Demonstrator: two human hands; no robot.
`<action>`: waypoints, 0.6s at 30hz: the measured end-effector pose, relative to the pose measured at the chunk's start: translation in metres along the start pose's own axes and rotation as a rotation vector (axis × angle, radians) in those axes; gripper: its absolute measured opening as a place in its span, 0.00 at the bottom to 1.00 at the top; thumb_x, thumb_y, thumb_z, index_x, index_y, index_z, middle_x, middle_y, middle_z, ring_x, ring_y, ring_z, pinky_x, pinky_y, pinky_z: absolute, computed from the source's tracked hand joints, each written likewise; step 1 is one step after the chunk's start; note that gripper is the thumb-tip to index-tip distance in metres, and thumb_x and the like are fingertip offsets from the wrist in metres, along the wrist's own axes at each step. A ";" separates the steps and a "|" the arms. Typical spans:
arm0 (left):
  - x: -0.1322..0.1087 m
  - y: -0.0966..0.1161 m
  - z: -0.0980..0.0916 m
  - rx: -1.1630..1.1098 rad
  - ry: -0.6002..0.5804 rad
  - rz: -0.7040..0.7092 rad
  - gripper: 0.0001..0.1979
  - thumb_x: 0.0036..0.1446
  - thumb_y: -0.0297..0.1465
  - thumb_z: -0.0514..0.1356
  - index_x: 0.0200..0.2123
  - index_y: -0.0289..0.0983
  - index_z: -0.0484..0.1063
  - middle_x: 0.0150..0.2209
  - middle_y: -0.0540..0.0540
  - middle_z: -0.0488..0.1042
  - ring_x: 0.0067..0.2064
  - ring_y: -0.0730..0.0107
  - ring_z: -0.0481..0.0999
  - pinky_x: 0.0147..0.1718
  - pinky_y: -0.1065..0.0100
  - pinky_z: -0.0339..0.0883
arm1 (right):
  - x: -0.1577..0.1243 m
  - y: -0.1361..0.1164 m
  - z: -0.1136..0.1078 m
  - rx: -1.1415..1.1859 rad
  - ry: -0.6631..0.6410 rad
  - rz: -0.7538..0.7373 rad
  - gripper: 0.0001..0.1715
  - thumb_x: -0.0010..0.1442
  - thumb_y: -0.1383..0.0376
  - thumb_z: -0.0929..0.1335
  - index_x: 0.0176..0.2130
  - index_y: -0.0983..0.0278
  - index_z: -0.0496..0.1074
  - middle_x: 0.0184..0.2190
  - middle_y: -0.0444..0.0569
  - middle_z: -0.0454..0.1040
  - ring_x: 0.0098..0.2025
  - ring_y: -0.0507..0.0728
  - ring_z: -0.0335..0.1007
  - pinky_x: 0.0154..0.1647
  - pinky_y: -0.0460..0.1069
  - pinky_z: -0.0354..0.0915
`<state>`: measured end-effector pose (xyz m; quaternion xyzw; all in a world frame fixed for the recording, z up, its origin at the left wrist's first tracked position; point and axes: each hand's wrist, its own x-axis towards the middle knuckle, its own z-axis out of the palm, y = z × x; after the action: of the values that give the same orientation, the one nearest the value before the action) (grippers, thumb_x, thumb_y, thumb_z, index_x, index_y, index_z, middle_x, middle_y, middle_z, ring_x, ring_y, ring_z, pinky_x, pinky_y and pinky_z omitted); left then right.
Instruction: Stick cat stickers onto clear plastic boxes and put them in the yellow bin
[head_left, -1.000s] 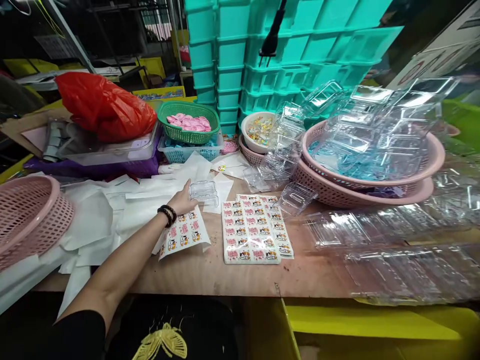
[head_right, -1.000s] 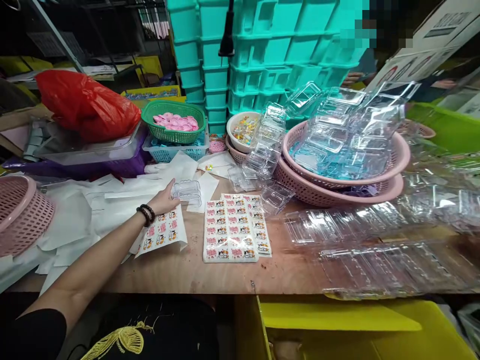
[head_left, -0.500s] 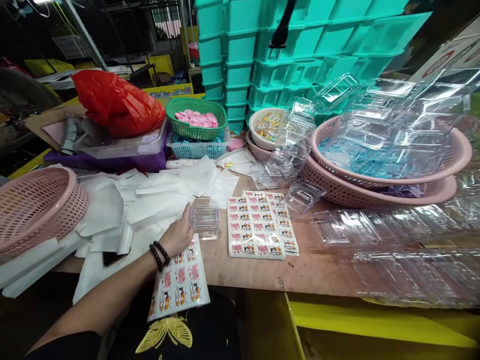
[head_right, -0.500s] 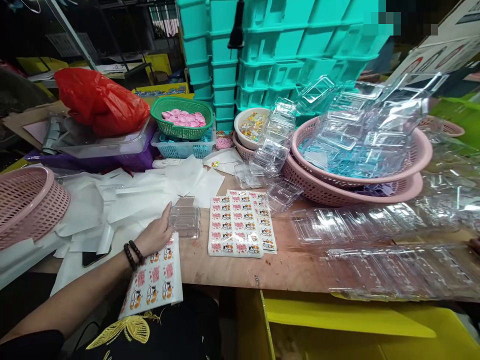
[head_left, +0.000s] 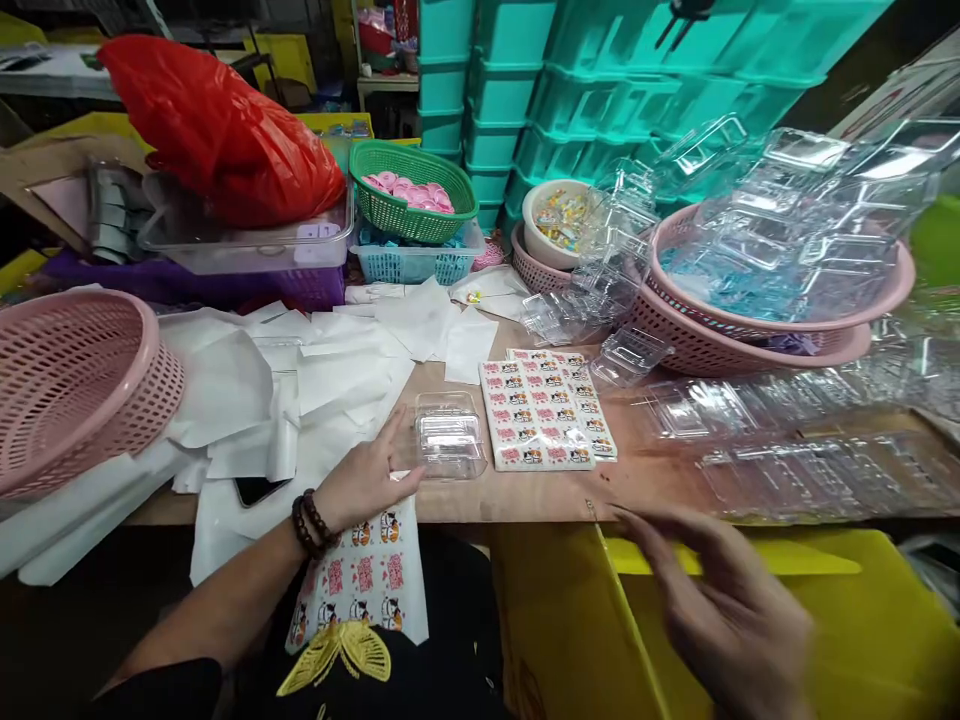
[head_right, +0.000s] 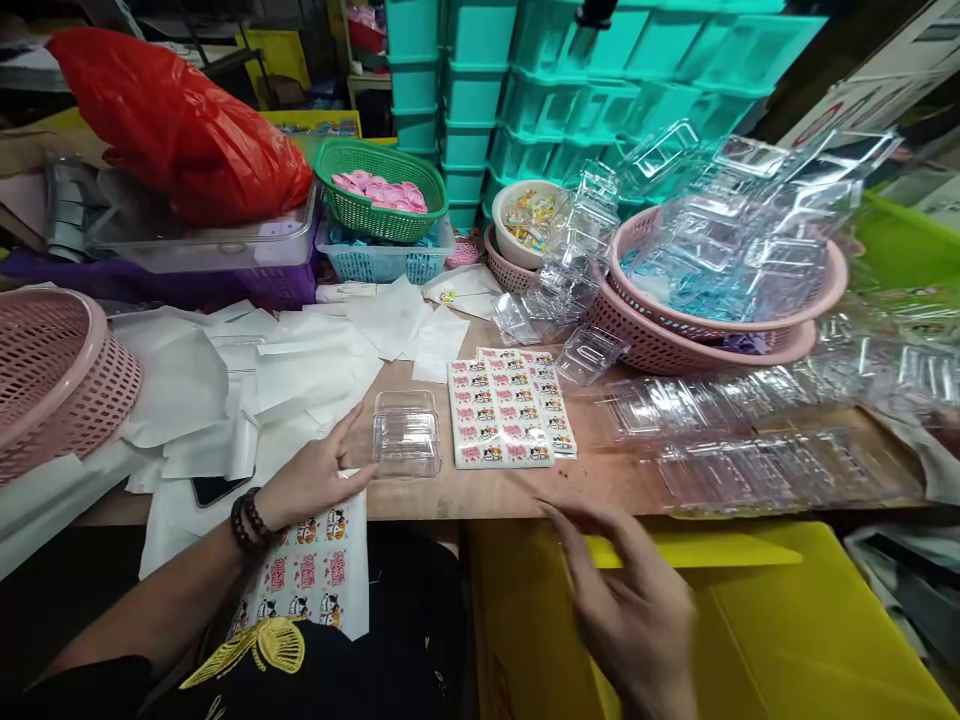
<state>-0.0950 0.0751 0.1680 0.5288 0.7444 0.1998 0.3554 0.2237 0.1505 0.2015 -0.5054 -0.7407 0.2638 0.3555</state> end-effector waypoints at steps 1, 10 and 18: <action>-0.002 -0.004 -0.006 -0.029 0.013 0.025 0.45 0.61 0.43 0.56 0.72 0.32 0.38 0.23 0.55 0.70 0.25 0.67 0.72 0.30 0.68 0.65 | 0.015 -0.012 0.023 0.133 -0.187 0.022 0.12 0.62 0.54 0.69 0.37 0.60 0.74 0.32 0.50 0.76 0.32 0.56 0.73 0.35 0.51 0.70; 0.007 -0.026 -0.012 0.038 0.081 0.241 0.29 0.64 0.36 0.53 0.67 0.36 0.58 0.15 0.61 0.53 0.17 0.75 0.57 0.25 0.72 0.56 | 0.109 -0.050 0.132 0.435 -0.838 0.464 0.23 0.44 0.50 0.76 0.28 0.63 0.67 0.17 0.38 0.66 0.16 0.47 0.56 0.15 0.44 0.51; 0.015 -0.034 -0.001 0.149 0.075 0.311 0.30 0.65 0.36 0.52 0.68 0.34 0.56 0.15 0.59 0.59 0.17 0.73 0.58 0.23 0.72 0.60 | 0.108 -0.047 0.139 0.374 -0.790 0.421 0.22 0.46 0.50 0.75 0.28 0.64 0.70 0.22 0.43 0.72 0.25 0.50 0.65 0.26 0.47 0.58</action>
<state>-0.1206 0.0763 0.1409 0.6546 0.6792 0.2161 0.2520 0.0617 0.2311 0.1803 -0.4331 -0.6405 0.6302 0.0708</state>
